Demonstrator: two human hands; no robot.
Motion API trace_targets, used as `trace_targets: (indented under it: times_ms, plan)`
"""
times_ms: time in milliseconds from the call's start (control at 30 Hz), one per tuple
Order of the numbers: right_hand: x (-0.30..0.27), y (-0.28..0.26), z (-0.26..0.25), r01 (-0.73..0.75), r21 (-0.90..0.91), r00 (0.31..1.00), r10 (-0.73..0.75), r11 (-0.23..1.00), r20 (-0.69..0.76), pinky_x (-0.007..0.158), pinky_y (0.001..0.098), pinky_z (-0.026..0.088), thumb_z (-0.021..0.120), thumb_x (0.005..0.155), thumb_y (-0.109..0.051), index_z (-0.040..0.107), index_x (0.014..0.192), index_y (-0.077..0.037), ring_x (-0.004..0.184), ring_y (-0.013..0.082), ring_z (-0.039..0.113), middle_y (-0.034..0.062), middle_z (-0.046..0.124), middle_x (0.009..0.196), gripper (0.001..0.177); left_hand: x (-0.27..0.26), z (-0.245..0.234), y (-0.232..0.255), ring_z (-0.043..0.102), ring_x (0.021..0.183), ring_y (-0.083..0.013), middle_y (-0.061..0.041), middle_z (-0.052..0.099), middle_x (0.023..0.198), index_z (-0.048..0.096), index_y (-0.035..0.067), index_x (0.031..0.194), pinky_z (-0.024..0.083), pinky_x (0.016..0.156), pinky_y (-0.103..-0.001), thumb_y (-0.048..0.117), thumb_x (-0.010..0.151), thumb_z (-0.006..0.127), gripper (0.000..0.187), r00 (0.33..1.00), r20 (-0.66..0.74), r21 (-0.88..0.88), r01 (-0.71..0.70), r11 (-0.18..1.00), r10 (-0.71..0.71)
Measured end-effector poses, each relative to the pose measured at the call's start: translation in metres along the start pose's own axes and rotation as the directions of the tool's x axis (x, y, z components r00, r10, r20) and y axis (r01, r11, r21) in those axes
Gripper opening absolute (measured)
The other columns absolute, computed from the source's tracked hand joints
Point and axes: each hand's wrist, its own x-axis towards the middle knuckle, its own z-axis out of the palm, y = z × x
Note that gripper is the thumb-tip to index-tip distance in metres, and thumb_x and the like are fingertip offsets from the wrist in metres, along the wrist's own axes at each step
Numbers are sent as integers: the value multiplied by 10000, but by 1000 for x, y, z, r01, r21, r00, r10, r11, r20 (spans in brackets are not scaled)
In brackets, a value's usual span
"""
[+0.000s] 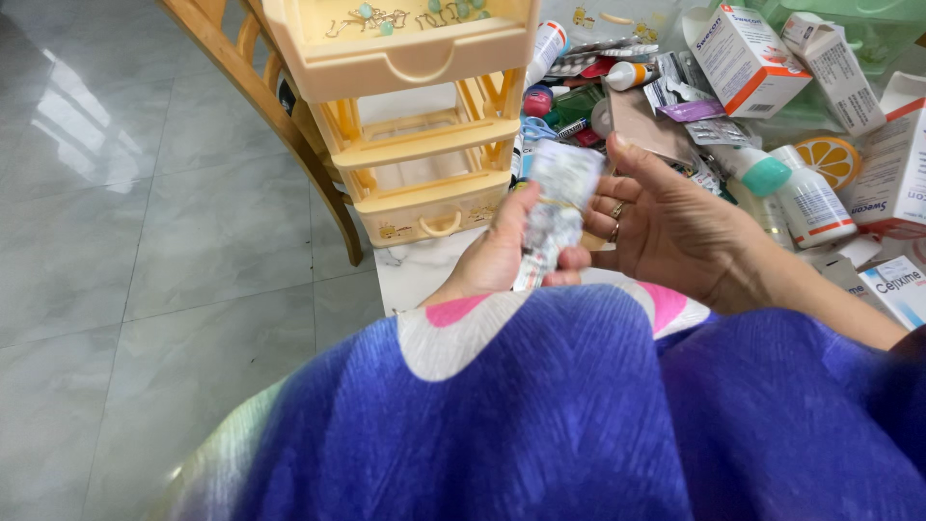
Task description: The person opens a small plastic drawer unit and removes a beaded necklace, then places it back inside. They then pick up and handle several blister packs of pills and small bottles from a cluttered table, moving them around without placing them into a specific container.
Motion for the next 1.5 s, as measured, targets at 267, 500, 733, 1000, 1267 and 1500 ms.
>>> trace_targets:
  times_ms: [267,500,733,1000,1267,1500]
  plan:
    - [-1,-17,18,103,-556,994,-59,825,97,822,405,538,736,900,-214,731,1253,67,821,209,683,135,732,893,452,-9,29,44,699,963,-119,-32,760,1088,758,94,1187,533,835,-264,600,843,586,636,897,-421,884,439,160,-133]
    - [-43,-21,45,486,-741,870,-340,464,358,916,301,577,615,935,-129,800,1101,-20,968,135,752,88,830,1021,271,-2,28,36,644,665,-198,-126,689,823,718,5,1097,514,567,-335,537,910,660,568,803,-594,656,453,604,42]
    - [-52,-14,42,647,-762,672,-453,-26,586,875,298,518,716,978,-248,807,876,-19,839,109,650,48,694,808,267,12,12,32,687,646,-156,-84,739,813,740,27,997,545,557,-307,511,941,599,507,822,-569,741,493,455,36]
    - [-27,-6,-10,252,-586,967,-228,770,116,555,281,390,679,1027,-294,815,998,-6,629,104,472,-2,553,665,319,-9,38,61,492,625,-69,-27,577,835,525,90,1191,353,401,-171,499,1026,539,441,954,-294,218,132,967,-64]
    - [-20,-8,-31,195,-859,981,-103,474,166,650,340,491,676,1028,-282,738,1008,64,760,205,649,169,722,859,352,-13,24,60,503,633,-70,-21,538,834,540,47,1203,390,407,-162,448,1019,559,442,975,-172,28,146,989,-139]
    - [-64,-16,35,588,-270,783,-452,763,427,1110,386,509,508,988,49,684,1246,8,1292,248,649,183,682,1320,315,4,2,32,595,761,-122,-81,594,932,541,36,1198,530,521,-169,452,1076,573,434,968,-111,-485,145,862,-225]
